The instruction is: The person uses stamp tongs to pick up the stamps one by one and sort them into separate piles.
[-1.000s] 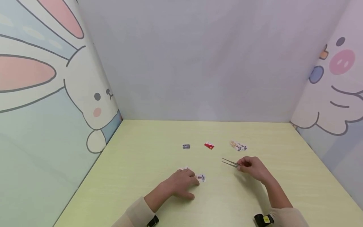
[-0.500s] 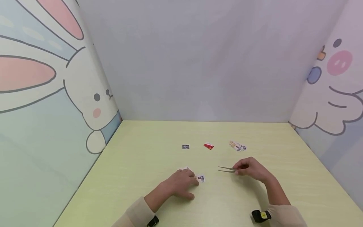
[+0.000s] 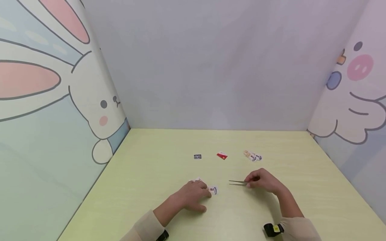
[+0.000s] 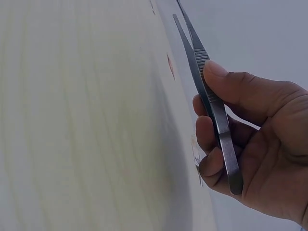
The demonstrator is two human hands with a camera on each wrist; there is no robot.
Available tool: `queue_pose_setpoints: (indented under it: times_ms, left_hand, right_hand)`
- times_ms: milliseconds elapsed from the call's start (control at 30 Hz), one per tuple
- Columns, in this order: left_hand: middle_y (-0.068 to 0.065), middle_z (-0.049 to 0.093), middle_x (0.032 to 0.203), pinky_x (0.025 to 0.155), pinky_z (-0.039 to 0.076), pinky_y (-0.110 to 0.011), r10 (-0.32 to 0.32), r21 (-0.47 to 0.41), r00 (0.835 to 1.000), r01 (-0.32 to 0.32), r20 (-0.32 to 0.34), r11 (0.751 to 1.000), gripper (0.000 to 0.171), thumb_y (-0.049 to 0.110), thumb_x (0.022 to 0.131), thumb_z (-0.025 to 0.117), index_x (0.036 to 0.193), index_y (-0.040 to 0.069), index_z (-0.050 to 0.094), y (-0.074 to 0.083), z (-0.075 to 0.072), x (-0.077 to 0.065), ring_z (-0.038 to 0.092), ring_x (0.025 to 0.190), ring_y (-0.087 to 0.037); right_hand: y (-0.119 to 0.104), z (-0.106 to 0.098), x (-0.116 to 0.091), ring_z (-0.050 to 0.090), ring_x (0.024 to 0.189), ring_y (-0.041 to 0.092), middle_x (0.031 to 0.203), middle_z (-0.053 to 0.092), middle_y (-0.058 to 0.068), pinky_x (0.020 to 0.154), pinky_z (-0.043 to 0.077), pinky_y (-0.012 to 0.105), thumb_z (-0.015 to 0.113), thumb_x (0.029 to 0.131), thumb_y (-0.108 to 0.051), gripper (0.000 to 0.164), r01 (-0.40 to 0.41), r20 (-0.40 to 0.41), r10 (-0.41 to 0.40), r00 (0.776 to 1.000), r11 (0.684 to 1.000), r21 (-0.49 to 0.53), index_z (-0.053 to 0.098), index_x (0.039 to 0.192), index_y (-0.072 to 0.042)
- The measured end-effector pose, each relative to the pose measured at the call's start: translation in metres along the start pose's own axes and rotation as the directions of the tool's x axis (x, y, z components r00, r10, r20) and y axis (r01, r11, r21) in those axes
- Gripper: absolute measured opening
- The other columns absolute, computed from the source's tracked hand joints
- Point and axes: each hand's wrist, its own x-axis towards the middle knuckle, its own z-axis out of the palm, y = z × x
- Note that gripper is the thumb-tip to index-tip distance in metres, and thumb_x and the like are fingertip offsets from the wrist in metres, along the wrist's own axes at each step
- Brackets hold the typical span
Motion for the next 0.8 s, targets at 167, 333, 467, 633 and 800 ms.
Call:
queue_pose_setpoints:
  times_ms: [167, 333, 467, 633, 800]
  left_hand:
    - [0.002, 0.056, 0.116, 0.089, 0.04, -0.035, 0.0, 0.01, 1.0, 0.0, -0.006, 1.0, 0.039, 0.043, 0.077, 0.068, 0.113, 0.026, 0.065, 0.0, -0.001, 0.0, 0.048, 0.109, -0.015]
    - [0.002, 0.056, 0.115, 0.089, 0.04, -0.035, -0.003, 0.012, 1.0, 0.003, 0.0, 1.0, 0.039, 0.042, 0.077, 0.068, 0.113, 0.026, 0.065, 0.001, -0.003, 0.001, 0.049, 0.11, -0.015]
    - [0.002, 0.056, 0.114, 0.089, 0.04, -0.035, -0.004, 0.009, 1.0, 0.004, 0.005, 1.0, 0.039, 0.042, 0.078, 0.068, 0.113, 0.025, 0.066, 0.001, -0.003, 0.0, 0.049, 0.109, -0.015]
    - [0.002, 0.056, 0.115, 0.089, 0.04, -0.035, -0.002, 0.009, 1.0, 0.002, 0.009, 1.0, 0.039, 0.042, 0.078, 0.068, 0.113, 0.025, 0.066, 0.001, -0.003, 0.0, 0.049, 0.109, -0.015]
    - [0.002, 0.056, 0.114, 0.088, 0.041, -0.035, -0.007, 0.013, 1.0, 0.007, 0.017, 1.0, 0.039, 0.042, 0.078, 0.068, 0.113, 0.025, 0.066, 0.001, -0.004, 0.001, 0.05, 0.108, -0.015]
  right_hand:
    - [0.0, 0.002, 0.004, 0.053, 0.07, 0.009, 0.081, 0.064, 0.002, 0.061, 0.044, 0.024, 0.071, 0.081, -0.008, 0.013, 0.002, 0.011, -0.002, 1.0, 0.999, -0.046, 0.069, 0.09, 0.001]
    - [-0.001, 0.005, 0.011, 0.052, 0.069, 0.01, 0.079, 0.064, 0.001, 0.06, 0.043, 0.025, 0.071, 0.08, -0.007, 0.011, 0.015, 0.031, -0.013, 0.999, 0.997, -0.076, 0.069, 0.088, 0.0]
    - [-0.002, 0.009, 0.015, 0.051, 0.068, 0.01, 0.078, 0.064, -0.001, 0.06, 0.043, 0.025, 0.071, 0.08, -0.007, 0.01, 0.021, 0.052, -0.017, 0.998, 0.997, -0.07, 0.07, 0.087, 0.0]
    - [0.001, 0.016, 0.019, 0.05, 0.066, 0.009, 0.075, 0.063, -0.002, 0.059, 0.042, 0.025, 0.071, 0.079, -0.008, 0.009, 0.018, 0.075, -0.013, 0.997, 0.997, -0.069, 0.07, 0.086, -0.002]
    - [-0.001, 0.021, 0.023, 0.048, 0.063, 0.008, 0.072, 0.06, -0.003, 0.057, 0.041, 0.024, 0.071, 0.079, -0.008, 0.007, 0.024, 0.095, -0.015, 0.995, 0.996, -0.089, 0.07, 0.085, -0.004]
